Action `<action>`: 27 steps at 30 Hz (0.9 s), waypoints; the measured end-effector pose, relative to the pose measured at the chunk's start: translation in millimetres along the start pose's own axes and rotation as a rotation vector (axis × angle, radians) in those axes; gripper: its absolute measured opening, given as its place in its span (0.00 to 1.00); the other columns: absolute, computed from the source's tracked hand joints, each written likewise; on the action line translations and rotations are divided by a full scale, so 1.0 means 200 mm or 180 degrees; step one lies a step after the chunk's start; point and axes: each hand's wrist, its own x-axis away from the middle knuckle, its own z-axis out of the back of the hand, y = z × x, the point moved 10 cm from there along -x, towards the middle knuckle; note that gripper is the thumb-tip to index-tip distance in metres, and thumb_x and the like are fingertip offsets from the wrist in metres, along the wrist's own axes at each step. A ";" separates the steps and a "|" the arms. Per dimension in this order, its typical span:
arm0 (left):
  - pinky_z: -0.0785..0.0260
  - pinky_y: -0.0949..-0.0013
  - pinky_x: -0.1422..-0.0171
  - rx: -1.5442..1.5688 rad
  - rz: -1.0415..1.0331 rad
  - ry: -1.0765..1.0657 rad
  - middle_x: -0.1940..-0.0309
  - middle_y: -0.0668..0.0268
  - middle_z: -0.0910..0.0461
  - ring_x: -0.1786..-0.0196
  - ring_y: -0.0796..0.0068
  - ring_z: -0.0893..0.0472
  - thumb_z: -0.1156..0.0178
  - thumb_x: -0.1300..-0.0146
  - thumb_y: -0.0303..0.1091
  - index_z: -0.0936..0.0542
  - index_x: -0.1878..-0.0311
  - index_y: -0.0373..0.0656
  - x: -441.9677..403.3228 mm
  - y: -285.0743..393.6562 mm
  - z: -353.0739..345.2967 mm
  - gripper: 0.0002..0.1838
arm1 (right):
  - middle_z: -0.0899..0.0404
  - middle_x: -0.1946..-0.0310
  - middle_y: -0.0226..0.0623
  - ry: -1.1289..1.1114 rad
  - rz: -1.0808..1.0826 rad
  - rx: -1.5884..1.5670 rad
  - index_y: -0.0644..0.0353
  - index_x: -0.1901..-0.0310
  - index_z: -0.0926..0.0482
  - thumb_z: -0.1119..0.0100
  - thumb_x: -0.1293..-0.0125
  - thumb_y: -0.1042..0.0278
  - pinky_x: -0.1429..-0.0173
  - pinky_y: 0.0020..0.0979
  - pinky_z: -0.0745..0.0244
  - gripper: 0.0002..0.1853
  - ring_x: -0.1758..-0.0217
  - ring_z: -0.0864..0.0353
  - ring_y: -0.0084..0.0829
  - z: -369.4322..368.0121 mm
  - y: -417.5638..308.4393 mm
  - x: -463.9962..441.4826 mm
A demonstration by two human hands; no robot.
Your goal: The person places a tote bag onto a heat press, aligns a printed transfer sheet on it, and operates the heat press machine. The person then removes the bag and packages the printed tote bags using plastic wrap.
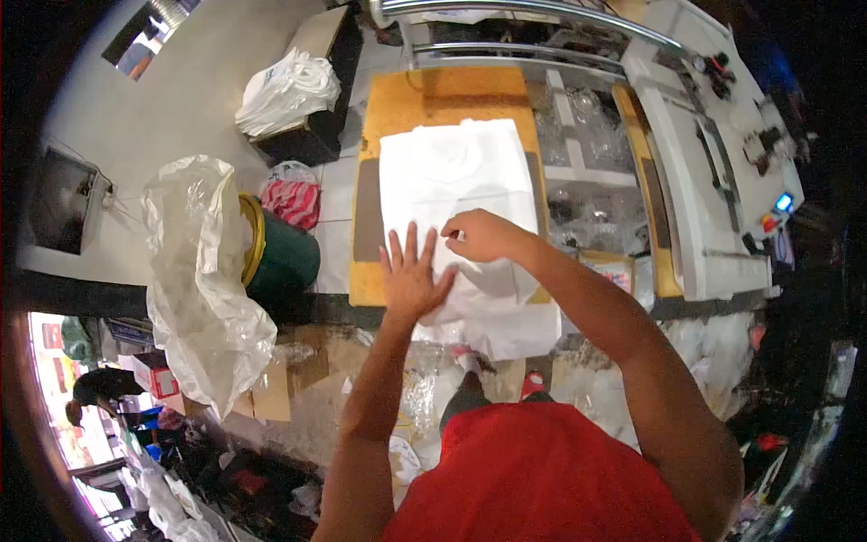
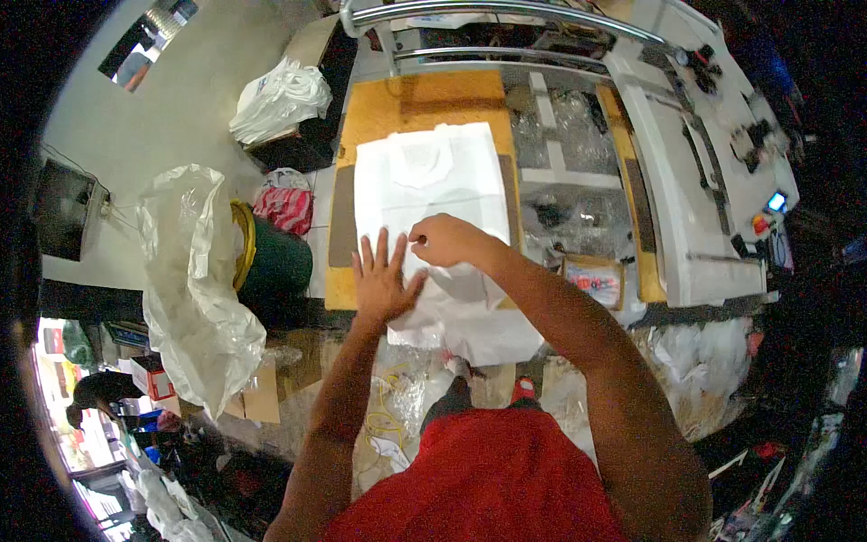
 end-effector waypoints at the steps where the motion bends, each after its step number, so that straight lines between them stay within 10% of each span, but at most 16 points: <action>1: 0.65 0.33 0.21 0.0196 0.0003 0.0025 0.20 0.53 0.53 0.20 0.37 0.56 0.47 0.35 0.64 0.42 0.22 0.57 0.02 0.12 -0.01 0.42 | 0.15 0.56 0.48 -0.0302 0.0095 0.0290 0.58 0.55 0.14 0.38 0.41 0.55 0.45 0.39 0.23 0.18 0.53 0.15 0.44 -0.01 0.08 -0.04; 3: 0.64 0.31 0.23 0.0025 -0.0012 -0.0145 0.21 0.50 0.52 0.21 0.33 0.56 0.46 0.37 0.64 0.42 0.22 0.58 0.04 -0.22 0.10 0.43 | 0.15 0.71 0.46 -0.0437 0.0431 0.0381 0.60 0.63 0.14 0.40 0.44 0.59 0.54 0.41 0.20 0.14 0.62 0.15 0.46 -0.19 0.02 -0.58; 9: 0.63 0.31 0.23 0.0482 0.0047 -0.0059 0.21 0.51 0.52 0.21 0.36 0.57 0.44 0.38 0.63 0.39 0.23 0.57 -0.03 -0.16 0.08 0.42 | 0.21 0.45 0.45 -0.0633 0.0002 0.1611 0.53 0.50 0.16 0.36 0.53 0.57 0.38 0.41 0.26 0.25 0.41 0.22 0.48 0.14 0.23 -0.91; 11: 0.63 0.30 0.24 0.0569 0.0077 -0.0034 0.21 0.51 0.51 0.21 0.36 0.56 0.44 0.39 0.62 0.37 0.24 0.57 -0.03 -0.16 0.09 0.41 | 0.37 0.29 0.44 -0.0476 -0.0334 0.1751 0.44 0.37 0.25 0.33 0.54 0.53 0.33 0.53 0.30 0.37 0.29 0.36 0.54 0.18 0.31 -0.96; 15: 0.62 0.29 0.24 0.0676 0.0112 -0.0182 0.21 0.51 0.51 0.21 0.36 0.56 0.42 0.40 0.62 0.35 0.25 0.56 -0.03 -0.17 0.07 0.41 | 0.34 0.32 0.51 0.0088 -0.0849 0.1909 0.46 0.30 0.34 0.33 0.52 0.45 0.26 0.48 0.38 0.45 0.28 0.39 0.57 0.42 0.40 -1.11; 21: 0.63 0.29 0.24 0.0659 0.0088 -0.0146 0.21 0.51 0.52 0.20 0.37 0.57 0.42 0.40 0.62 0.37 0.24 0.56 -0.04 -0.17 0.07 0.42 | 0.19 0.46 0.51 0.1149 -0.1582 0.0748 0.56 0.48 0.17 0.36 0.45 0.45 0.38 0.49 0.24 0.27 0.43 0.19 0.53 0.89 0.56 -1.34; 24: 0.63 0.29 0.24 0.0641 0.0055 -0.0200 0.21 0.51 0.53 0.20 0.37 0.58 0.43 0.40 0.61 0.39 0.24 0.55 -0.04 -0.17 0.08 0.43 | 0.14 0.58 0.46 0.0558 -0.0883 0.0087 0.58 0.60 0.13 0.34 0.44 0.50 0.48 0.50 0.20 0.19 0.55 0.14 0.48 0.99 0.47 -1.33; 27: 0.64 0.30 0.24 0.0666 0.0068 -0.0253 0.21 0.50 0.54 0.20 0.37 0.60 0.44 0.39 0.62 0.40 0.23 0.53 -0.03 -0.16 0.08 0.43 | 0.15 0.51 0.37 -0.1024 -0.1685 -0.0248 0.56 0.56 0.14 0.38 0.41 0.52 0.46 0.42 0.22 0.19 0.49 0.16 0.40 0.88 0.38 -1.13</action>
